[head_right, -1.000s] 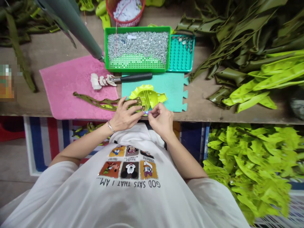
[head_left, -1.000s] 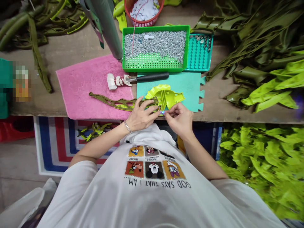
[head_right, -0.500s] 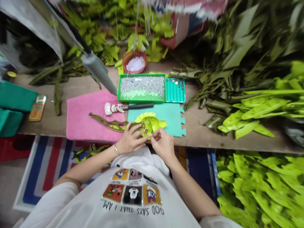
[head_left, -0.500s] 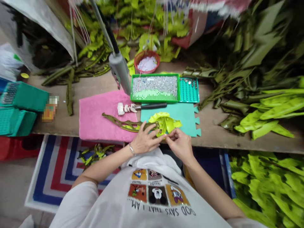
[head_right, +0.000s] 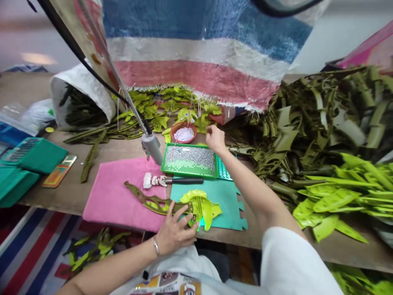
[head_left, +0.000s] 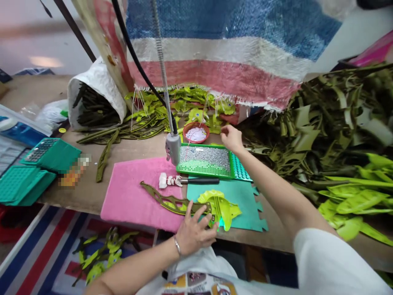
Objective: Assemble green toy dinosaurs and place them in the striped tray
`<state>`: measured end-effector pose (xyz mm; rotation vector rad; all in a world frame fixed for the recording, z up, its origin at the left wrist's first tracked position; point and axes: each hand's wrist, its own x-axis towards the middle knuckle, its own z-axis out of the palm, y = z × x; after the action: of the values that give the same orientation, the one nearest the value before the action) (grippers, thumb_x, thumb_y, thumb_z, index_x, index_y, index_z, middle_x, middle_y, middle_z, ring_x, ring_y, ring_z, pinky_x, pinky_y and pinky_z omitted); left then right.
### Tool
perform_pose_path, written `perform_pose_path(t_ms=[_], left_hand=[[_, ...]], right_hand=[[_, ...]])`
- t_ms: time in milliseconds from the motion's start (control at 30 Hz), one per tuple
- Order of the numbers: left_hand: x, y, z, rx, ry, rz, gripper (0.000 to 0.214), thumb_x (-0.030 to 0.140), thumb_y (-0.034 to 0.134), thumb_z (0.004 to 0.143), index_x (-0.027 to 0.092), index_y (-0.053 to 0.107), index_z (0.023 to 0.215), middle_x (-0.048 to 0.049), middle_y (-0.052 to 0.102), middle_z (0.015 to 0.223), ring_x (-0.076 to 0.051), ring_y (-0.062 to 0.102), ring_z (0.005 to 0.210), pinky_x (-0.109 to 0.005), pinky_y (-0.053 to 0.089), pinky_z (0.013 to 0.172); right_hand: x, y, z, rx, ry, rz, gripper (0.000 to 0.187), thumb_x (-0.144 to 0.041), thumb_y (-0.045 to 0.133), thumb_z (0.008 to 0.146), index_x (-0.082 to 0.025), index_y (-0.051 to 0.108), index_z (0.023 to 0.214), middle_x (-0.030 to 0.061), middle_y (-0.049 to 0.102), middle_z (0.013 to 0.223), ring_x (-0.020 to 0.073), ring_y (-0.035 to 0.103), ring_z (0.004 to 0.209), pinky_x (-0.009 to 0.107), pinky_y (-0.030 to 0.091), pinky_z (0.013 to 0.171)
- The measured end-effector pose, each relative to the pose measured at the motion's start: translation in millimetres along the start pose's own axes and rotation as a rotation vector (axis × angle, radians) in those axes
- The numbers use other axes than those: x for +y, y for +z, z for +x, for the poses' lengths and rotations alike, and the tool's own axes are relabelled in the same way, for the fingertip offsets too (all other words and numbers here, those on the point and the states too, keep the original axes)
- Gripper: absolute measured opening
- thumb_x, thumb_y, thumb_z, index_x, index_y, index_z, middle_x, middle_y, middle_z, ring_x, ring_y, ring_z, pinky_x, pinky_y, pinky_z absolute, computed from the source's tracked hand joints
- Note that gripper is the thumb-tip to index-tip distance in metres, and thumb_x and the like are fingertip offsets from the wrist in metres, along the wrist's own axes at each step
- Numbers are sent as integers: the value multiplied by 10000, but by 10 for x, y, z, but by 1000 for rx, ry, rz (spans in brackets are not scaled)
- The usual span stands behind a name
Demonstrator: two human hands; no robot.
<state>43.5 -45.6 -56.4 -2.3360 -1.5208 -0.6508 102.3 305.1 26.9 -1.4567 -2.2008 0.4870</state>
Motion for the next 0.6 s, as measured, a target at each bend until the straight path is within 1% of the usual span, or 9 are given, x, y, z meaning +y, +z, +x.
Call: perform_pose_path(t_ms=[67,133,167,267,333,433,467,533,600], left_hand=[[12,5,14,37,-19,-11,313,525,698,858,336,688,1107,-16,657,1171,-258,519,1272,-648,64,1235],[13,1,32,71,-30,-35,303,519,709,850,330,693,1086,-2,662,1154,-252,519,1266,-621,45,1248],[10,-3,37,84,-34,-43,308,523,710,849,328,695,1087,2,664,1158,-252,520,1261,-611,39,1252],[-4,-10,34,88,-26,-43,331,546,685,867,332,689,1120,11,662,1184,-251,523,1254,-609,19,1255],[-10,-5,18,72,-15,-32,339,558,665,880,335,683,1134,8,657,1195,-252,521,1260,-623,9,1248],[-9,17,-10,53,2,-13,348,558,655,885,333,676,1149,-3,644,1208,-262,522,1261,-652,16,1234],[-7,25,-16,43,7,-4,355,561,650,887,335,672,1159,-9,640,1211,-265,522,1260,-664,34,1228],[-3,40,-23,32,11,15,362,566,644,886,334,669,1164,-20,638,1205,-274,521,1258,-684,77,1214],[-2,49,-25,46,6,13,362,567,650,879,327,675,1149,-26,641,1194,-278,519,1260,-682,95,1213]], right_hand=[[-75,154,298,2,-25,-70,450,-58,456,826,-107,646,1231,201,678,1277,263,660,1115,392,501,992],[-118,279,480,-14,-49,-107,498,-39,449,813,-131,635,1266,197,634,1354,266,637,1150,392,500,990],[-128,327,541,-28,-58,-128,486,-39,454,811,-138,650,1244,193,648,1333,264,642,1130,389,510,971],[-135,389,662,-43,-76,-177,401,-50,452,825,-112,700,1135,209,724,1138,270,677,1011,393,536,906],[-141,353,710,-8,-104,-192,394,-70,430,855,-90,697,1144,227,723,1123,283,681,1014,404,533,920],[-147,194,744,80,-161,-192,427,-120,391,904,-87,654,1239,225,667,1273,293,639,1157,410,493,1017],[-140,125,746,115,-175,-188,429,-138,380,916,-92,646,1249,219,657,1290,291,622,1190,414,479,1042],[-101,-17,734,234,-199,-146,403,-167,378,921,-100,655,1205,207,677,1226,290,624,1171,435,476,1048],[-36,-149,693,420,-229,-53,358,-194,395,909,-109,663,1131,189,694,1107,287,654,1055,464,504,996]])
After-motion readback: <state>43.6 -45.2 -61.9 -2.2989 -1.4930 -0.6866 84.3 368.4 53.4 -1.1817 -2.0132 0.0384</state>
